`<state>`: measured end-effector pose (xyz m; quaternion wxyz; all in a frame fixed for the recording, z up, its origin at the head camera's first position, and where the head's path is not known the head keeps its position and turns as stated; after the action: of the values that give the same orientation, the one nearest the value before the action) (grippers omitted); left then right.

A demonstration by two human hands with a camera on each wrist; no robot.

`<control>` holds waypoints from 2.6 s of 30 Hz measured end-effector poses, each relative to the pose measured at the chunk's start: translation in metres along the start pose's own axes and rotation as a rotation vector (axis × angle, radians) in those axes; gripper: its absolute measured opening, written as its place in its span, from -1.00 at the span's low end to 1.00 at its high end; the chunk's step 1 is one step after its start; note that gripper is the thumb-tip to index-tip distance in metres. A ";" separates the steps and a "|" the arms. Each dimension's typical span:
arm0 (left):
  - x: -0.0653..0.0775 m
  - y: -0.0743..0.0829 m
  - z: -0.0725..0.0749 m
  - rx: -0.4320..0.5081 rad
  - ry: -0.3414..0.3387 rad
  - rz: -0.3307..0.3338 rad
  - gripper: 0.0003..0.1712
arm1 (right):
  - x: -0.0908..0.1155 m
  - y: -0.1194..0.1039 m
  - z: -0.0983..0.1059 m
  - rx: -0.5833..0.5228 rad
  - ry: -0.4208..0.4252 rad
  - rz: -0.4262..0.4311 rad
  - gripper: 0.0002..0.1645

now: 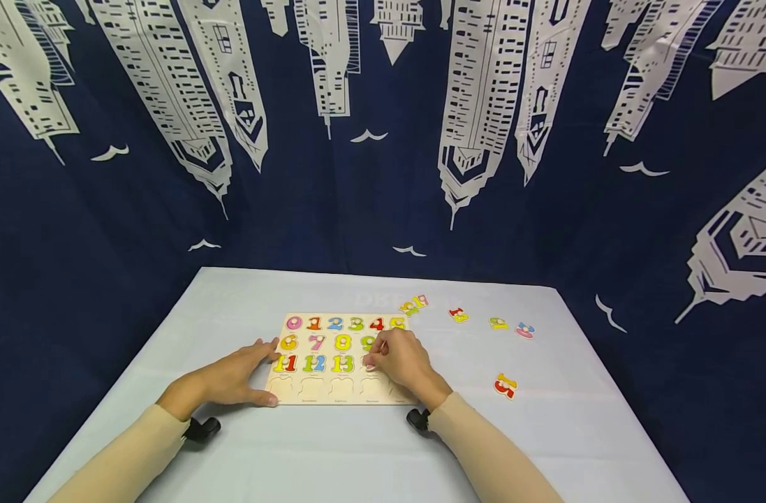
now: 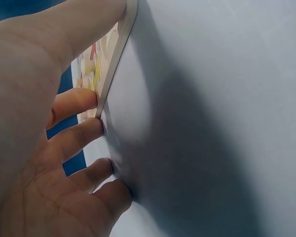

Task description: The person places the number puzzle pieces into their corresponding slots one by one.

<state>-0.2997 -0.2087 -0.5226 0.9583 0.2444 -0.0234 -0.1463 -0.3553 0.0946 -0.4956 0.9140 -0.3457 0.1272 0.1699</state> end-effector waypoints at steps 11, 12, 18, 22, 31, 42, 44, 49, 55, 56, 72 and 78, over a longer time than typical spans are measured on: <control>0.000 0.003 0.003 0.001 0.003 -0.001 0.16 | 0.004 -0.005 -0.007 -0.002 -0.097 0.036 -0.93; 0.001 0.002 0.003 0.000 0.002 0.002 0.16 | 0.004 -0.006 -0.008 -0.003 -0.103 0.033 -0.94; 0.002 0.001 0.001 -0.001 -0.002 0.015 0.16 | 0.006 -0.010 -0.011 0.000 -0.113 0.039 -0.90; 0.002 0.002 0.001 0.001 0.002 0.008 0.16 | 0.004 -0.012 -0.007 0.038 -0.100 0.058 -0.87; 0.002 0.000 0.002 0.001 0.007 0.000 0.09 | 0.002 -0.017 -0.008 0.060 -0.114 0.102 -0.89; 0.001 -0.002 0.001 0.005 0.004 0.013 0.15 | 0.001 -0.010 -0.008 0.051 -0.124 0.095 -0.92; 0.001 -0.001 0.000 0.003 0.002 0.013 0.18 | 0.001 -0.011 -0.007 0.046 -0.129 0.123 -0.93; 0.002 0.000 0.000 0.000 0.005 0.013 0.19 | 0.004 -0.008 -0.002 0.023 -0.142 0.159 -0.90; 0.002 -0.001 0.000 -0.013 0.009 0.021 0.16 | 0.008 0.009 0.012 0.026 -0.142 0.111 -0.79; 0.002 0.000 0.000 -0.015 0.009 0.021 0.17 | 0.009 0.013 0.016 0.027 -0.138 0.098 -0.79; 0.005 -0.001 0.002 0.010 0.006 0.008 0.22 | 0.052 0.095 0.118 0.164 -0.004 -0.064 -0.69; 0.004 -0.002 0.004 0.002 0.010 0.017 0.23 | 0.075 0.141 0.167 0.253 0.027 -0.168 -0.73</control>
<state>-0.2968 -0.2134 -0.5200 0.9593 0.2461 -0.0210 -0.1371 -0.3237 0.3234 -0.4836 0.9595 -0.2395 0.1305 0.0709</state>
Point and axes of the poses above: each hand's wrist, its own x-axis away from the middle knuckle, its own z-axis out of the back of the hand, y = z × x, the point moved 10 cm from there along -x, towards the middle knuckle, and after that the axes turned 12 degrees about y, right-handed, at the moved point
